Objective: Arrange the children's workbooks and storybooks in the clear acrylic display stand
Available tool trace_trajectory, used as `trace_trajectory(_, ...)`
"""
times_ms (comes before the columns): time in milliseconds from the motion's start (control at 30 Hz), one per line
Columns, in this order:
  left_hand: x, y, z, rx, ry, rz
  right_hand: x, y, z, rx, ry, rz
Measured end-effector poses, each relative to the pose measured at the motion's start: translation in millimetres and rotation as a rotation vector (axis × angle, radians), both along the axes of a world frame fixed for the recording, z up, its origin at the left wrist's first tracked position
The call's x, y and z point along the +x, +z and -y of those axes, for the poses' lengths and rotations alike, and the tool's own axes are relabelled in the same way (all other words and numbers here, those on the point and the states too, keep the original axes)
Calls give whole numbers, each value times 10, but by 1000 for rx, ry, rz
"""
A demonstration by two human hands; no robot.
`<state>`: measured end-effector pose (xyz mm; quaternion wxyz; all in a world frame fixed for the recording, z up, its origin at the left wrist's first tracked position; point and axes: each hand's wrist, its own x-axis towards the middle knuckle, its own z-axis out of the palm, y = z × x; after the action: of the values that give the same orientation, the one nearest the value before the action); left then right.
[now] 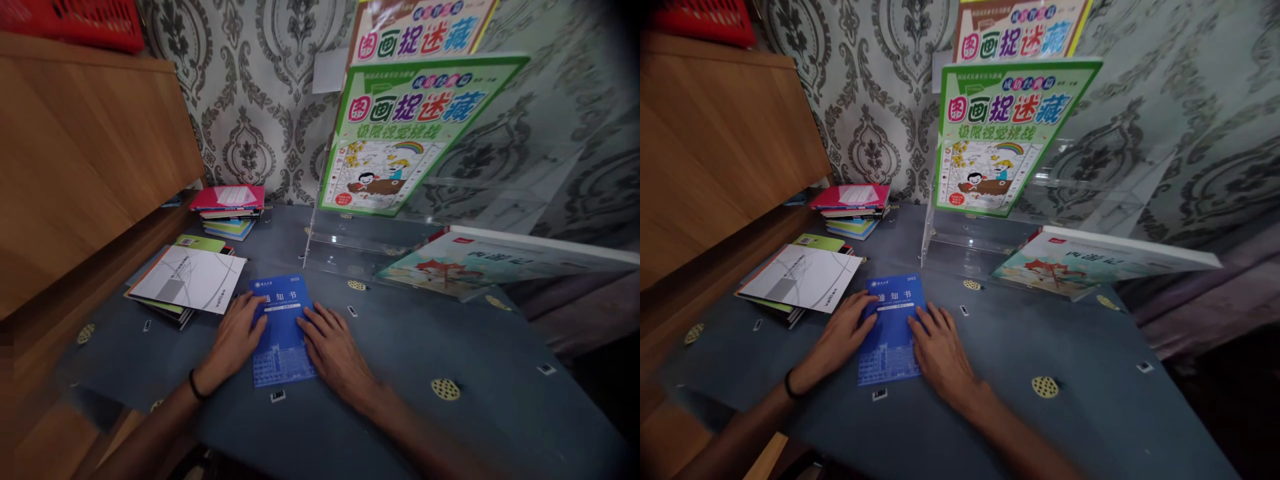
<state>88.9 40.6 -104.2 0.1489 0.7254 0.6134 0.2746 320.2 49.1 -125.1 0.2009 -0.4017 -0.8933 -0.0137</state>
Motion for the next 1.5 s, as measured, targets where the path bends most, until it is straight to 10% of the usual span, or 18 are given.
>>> trace_trajectory(267,-9,182,-74,-258,58,620,4,5,9,-13,-6,-20)
trace_trajectory(600,52,396,224,-341,36,650,-8,75,80,-47,-14,-48)
trace_trajectory(867,-59,344,187,-298,107,791,-448,270,925,-104,94,-439)
trace_trajectory(1133,-38,381,177,-348,97,852,-141,-46,1324,-347,-322,-787)
trace_trajectory(1500,17,465,262,-399,184,973,-11,16,775,-170,-242,-297)
